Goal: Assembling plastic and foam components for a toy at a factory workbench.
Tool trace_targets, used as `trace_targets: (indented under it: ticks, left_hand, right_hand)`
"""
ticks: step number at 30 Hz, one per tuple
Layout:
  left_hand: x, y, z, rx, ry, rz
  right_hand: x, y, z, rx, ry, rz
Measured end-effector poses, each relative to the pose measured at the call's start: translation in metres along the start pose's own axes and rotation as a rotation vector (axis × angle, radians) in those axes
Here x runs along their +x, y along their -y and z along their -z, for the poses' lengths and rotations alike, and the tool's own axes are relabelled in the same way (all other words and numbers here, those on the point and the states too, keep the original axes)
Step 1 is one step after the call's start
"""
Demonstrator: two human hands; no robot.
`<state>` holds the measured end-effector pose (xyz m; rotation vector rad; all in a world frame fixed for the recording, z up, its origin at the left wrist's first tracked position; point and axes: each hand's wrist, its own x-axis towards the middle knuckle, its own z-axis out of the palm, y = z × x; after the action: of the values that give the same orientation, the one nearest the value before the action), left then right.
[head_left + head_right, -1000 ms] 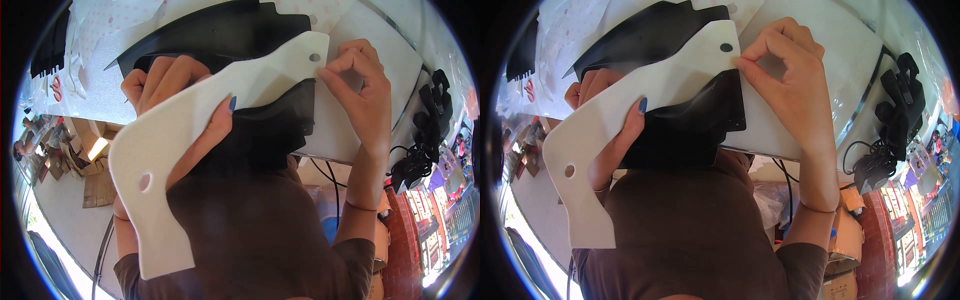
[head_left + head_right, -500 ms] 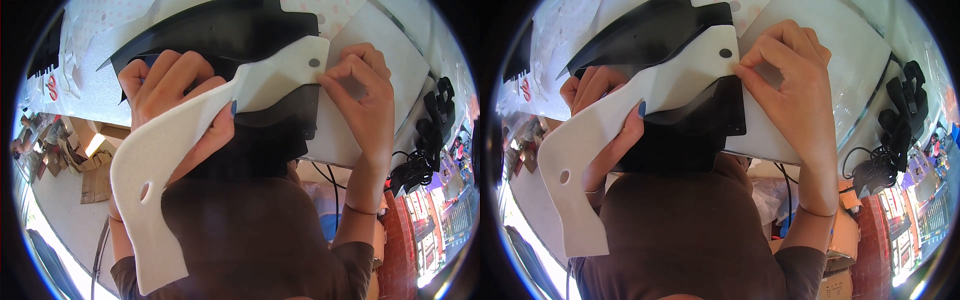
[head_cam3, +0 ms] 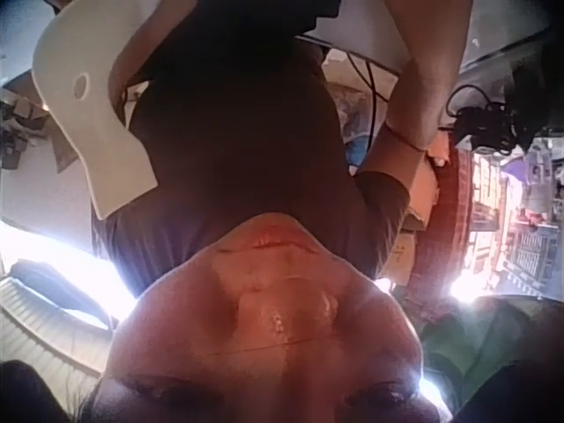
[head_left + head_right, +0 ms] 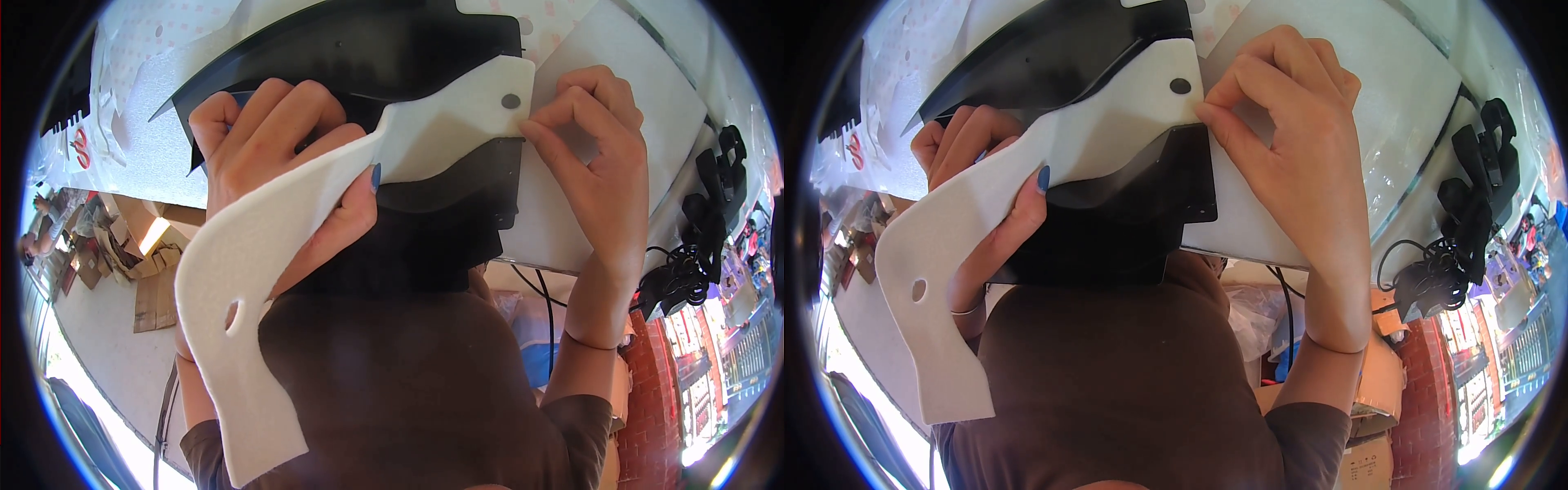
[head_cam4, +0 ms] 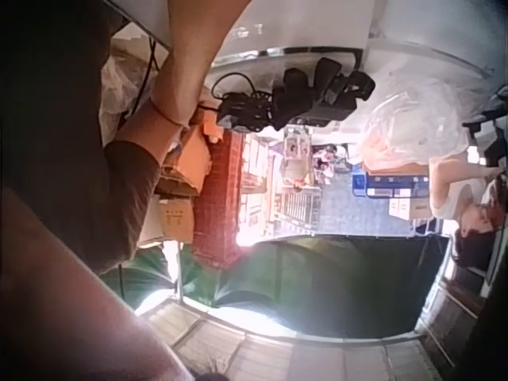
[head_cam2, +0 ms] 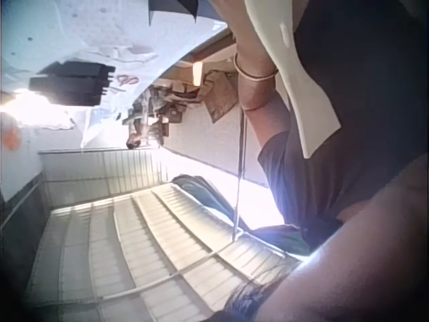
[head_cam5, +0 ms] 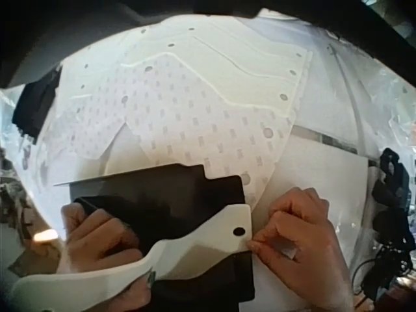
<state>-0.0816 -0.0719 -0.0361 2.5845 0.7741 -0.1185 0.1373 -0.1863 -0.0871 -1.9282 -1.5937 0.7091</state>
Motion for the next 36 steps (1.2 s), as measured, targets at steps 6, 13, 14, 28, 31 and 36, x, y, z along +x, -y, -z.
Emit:
trace_targets:
  ticks: [6,13,14,28,31,36]
  left_hand:
    - [0.000,0.002,0.001,0.010,0.013,-0.014]
    - [0.001,0.005,0.001,-0.017,0.029,-0.037]
    - [0.001,0.006,0.002,-0.020,0.034,-0.063]
    - [0.003,0.009,-0.001,-0.016,-0.021,-0.089]
    - [0.002,0.009,-0.008,0.013,-0.115,-0.100]
    - [-0.001,0.010,-0.008,0.009,-0.113,-0.082]
  right_hand:
    - [0.001,0.002,0.001,-0.015,0.005,-0.015]
    - [0.000,0.003,0.000,-0.015,0.002,-0.026]
    - [0.001,0.004,0.001,-0.026,0.015,-0.035]
    - [0.015,0.021,0.012,-0.264,0.176,-0.069]
    - [0.015,0.018,0.002,-0.162,0.070,-0.092]
    - [0.021,0.010,-0.006,0.022,-0.043,-0.108]
